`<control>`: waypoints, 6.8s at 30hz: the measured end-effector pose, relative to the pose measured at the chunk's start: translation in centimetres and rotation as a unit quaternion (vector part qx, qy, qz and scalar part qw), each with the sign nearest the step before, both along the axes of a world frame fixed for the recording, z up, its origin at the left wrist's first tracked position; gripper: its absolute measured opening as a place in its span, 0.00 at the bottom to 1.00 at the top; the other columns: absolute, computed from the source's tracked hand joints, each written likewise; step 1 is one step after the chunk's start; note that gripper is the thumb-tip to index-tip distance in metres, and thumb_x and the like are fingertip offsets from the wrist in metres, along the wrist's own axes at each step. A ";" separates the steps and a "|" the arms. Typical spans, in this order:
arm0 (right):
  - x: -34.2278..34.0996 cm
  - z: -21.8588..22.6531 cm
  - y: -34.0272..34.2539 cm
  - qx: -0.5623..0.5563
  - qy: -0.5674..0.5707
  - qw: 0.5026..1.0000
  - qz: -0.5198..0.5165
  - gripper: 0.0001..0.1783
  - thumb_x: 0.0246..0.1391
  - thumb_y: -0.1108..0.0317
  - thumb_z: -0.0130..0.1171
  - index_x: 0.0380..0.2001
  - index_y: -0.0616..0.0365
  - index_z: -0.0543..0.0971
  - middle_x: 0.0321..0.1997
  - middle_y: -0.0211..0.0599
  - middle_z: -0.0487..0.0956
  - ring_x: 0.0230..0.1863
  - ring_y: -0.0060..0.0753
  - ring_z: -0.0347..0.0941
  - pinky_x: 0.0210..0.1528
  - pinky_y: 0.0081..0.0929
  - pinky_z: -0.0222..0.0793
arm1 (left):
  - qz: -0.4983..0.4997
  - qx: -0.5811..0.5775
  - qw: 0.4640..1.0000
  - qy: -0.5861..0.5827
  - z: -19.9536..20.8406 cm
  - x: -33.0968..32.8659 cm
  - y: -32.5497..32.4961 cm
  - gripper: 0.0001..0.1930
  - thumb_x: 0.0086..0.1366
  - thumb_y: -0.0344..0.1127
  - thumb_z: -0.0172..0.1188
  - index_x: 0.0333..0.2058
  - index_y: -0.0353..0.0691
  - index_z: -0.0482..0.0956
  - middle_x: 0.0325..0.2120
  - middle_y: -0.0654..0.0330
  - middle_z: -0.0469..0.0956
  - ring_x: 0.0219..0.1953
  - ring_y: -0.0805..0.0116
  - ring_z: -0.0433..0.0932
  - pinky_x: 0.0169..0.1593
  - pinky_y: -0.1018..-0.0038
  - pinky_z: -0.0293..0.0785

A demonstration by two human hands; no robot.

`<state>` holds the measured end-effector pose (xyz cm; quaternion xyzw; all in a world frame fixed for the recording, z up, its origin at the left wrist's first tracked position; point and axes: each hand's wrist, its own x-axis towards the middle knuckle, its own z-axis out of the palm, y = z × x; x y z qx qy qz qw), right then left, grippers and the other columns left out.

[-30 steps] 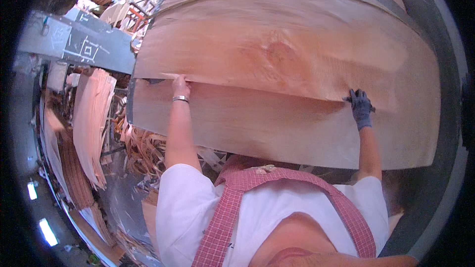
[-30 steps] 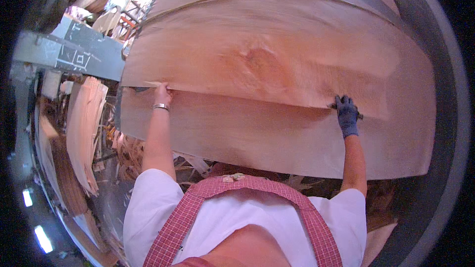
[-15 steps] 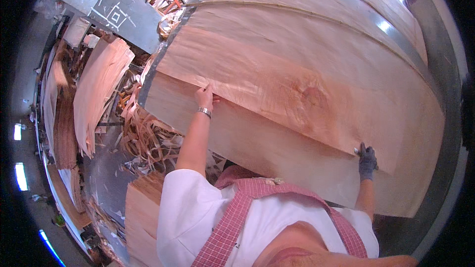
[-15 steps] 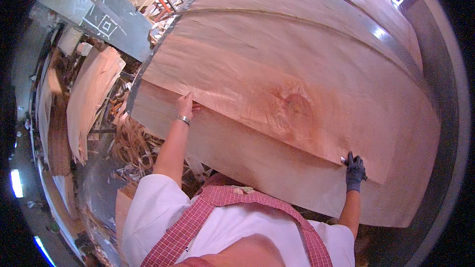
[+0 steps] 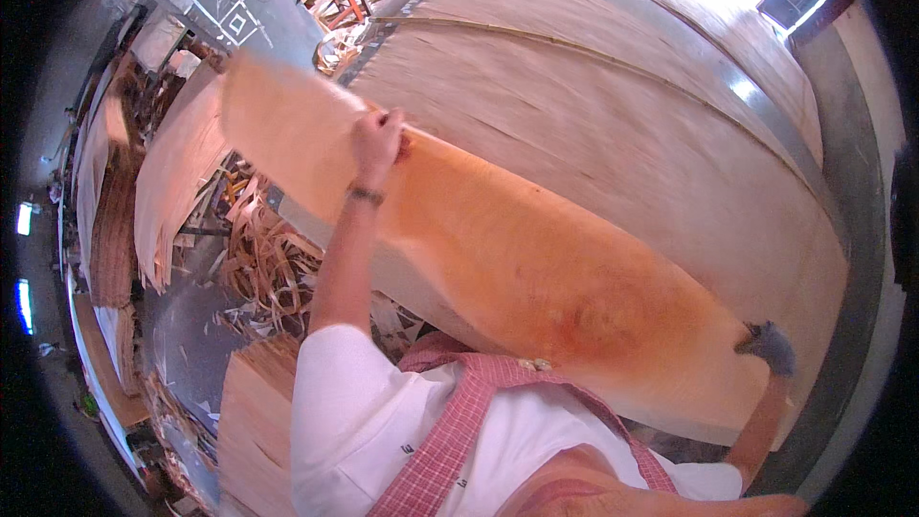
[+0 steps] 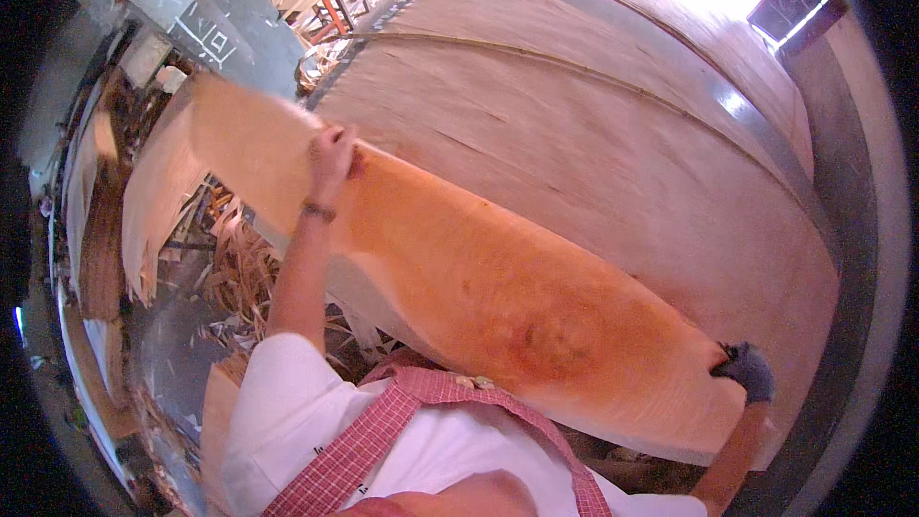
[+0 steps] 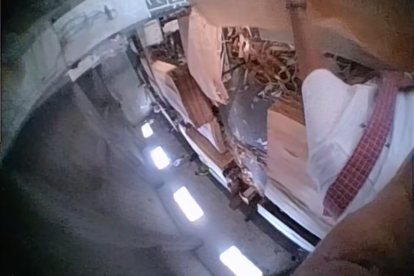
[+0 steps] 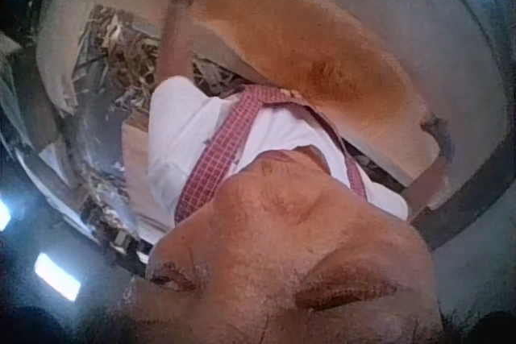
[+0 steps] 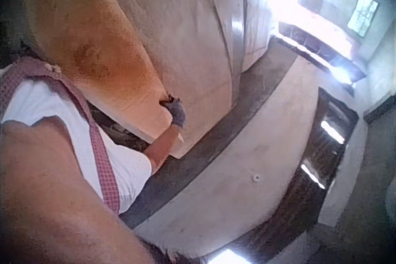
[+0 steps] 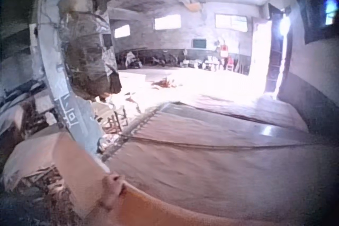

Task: The person handles sheets of wood veneer on a large table, uses a utility knife to cut out specific sections, and applies strips of tape to the surface of the veneer sheets.

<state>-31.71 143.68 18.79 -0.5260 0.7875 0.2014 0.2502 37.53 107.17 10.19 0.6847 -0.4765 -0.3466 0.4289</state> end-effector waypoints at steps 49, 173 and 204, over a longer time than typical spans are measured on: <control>10.2 -24.8 -1.3 -0.245 0.138 0.958 -0.052 0.30 0.65 0.52 0.43 0.66 0.51 0.59 0.67 0.59 0.60 0.65 0.64 0.56 0.66 0.50 0.54 | 0.279 0.095 0.955 0.005 -23.0 12.6 1.5 0.22 0.53 0.49 0.67 0.27 0.30 0.78 0.23 0.50 0.80 0.20 0.60 0.79 0.22 0.66 0.73; 68.3 -23.4 -54.8 -0.282 -0.149 0.872 0.372 0.14 0.65 0.55 0.41 0.41 0.54 0.65 0.25 0.56 0.77 0.28 0.60 0.76 0.26 0.56 0.66 | -0.090 -0.105 0.854 -0.502 -22.0 17.1 -16.5 0.26 0.60 0.46 0.58 0.53 0.36 0.71 0.52 0.52 0.71 0.58 0.57 0.65 0.63 0.64 0.60; 19.8 -22.2 -26.2 -0.144 -0.019 0.940 0.307 0.17 0.64 0.53 0.41 0.50 0.47 0.70 0.37 0.44 0.82 0.36 0.50 0.80 0.30 0.53 0.72 | -0.324 0.070 0.809 -0.485 -17.1 -22.6 -0.3 0.43 0.46 0.52 0.72 0.59 0.42 0.66 0.63 0.49 0.61 0.62 0.42 0.60 0.62 0.47 0.60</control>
